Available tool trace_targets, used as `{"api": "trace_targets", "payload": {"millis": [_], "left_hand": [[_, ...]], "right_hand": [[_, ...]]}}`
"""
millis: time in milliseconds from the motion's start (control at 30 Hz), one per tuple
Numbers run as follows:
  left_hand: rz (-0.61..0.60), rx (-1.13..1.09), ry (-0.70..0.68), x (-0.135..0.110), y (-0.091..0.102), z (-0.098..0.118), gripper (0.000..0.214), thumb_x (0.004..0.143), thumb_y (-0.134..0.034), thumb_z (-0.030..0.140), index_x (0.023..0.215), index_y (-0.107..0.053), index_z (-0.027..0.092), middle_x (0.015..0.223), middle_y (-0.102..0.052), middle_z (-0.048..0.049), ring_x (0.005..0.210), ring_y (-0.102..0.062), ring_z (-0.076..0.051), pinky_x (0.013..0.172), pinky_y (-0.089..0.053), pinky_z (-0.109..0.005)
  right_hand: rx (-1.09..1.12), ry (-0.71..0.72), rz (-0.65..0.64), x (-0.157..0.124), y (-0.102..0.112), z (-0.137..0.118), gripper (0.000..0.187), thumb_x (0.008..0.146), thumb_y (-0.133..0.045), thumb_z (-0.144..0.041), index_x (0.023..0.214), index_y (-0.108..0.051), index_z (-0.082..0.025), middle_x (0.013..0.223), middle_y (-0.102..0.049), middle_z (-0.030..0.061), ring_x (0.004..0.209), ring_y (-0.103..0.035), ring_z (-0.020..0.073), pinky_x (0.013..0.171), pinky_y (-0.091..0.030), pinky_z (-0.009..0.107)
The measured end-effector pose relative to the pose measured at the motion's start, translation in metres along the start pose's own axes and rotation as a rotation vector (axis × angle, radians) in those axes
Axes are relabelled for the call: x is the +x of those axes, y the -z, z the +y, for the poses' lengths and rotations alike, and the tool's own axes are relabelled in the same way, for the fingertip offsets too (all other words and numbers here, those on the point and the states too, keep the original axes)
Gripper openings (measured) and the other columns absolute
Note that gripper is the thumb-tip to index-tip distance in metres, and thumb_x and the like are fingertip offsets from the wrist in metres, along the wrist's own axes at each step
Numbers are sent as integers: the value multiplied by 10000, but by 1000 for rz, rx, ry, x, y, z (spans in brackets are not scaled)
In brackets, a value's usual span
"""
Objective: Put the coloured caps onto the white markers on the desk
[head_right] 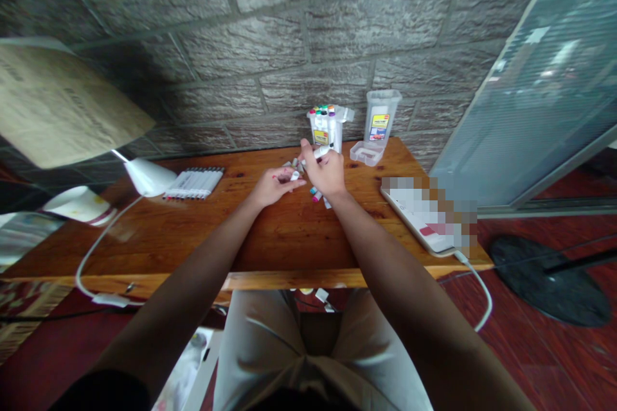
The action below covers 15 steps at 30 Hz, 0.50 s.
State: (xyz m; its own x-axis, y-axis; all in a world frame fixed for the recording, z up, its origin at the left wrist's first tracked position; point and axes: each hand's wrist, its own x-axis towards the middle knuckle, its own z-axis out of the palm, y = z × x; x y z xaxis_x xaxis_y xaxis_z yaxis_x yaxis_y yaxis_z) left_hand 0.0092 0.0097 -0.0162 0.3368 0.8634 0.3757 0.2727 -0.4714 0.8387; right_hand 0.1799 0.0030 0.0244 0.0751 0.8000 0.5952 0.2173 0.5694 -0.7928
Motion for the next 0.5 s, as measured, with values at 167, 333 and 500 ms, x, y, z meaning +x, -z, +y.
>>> {"api": "trace_targets", "payload": {"millis": [167, 333, 500], "left_hand": [[0, 10, 6, 0, 0, -2, 382, 741, -783, 501, 765, -642, 146, 667, -598, 5, 563, -523, -107, 557, -418, -245], [-10, 47, 3, -2, 2, 3, 378, 766, -763, 492, 726, -634, 139, 618, -573, 12, 540, -505, -100, 540, -394, -238], [-26, 50, 11, -1, 4, 4, 374, 789, -739, 499, 755, -673, 131, 650, -620, -6, 539, -540, -103, 550, -431, -243]], "right_hand": [[42, -39, -15, -2, 0, -4, 576, 925, -517, -614, 576, -668, -181, 573, -666, 27, 594, -646, 149, 629, -480, 266], [18, -63, -113, -3, -2, 0, 568, 904, -539, -633, 608, -698, -175, 575, -677, 28, 604, -655, 151, 607, -470, 249], [-22, -34, -163, -5, -6, 1, 554, 915, -536, -620, 638, -713, -174, 593, -686, 34, 614, -659, 158, 621, -472, 260]]}}
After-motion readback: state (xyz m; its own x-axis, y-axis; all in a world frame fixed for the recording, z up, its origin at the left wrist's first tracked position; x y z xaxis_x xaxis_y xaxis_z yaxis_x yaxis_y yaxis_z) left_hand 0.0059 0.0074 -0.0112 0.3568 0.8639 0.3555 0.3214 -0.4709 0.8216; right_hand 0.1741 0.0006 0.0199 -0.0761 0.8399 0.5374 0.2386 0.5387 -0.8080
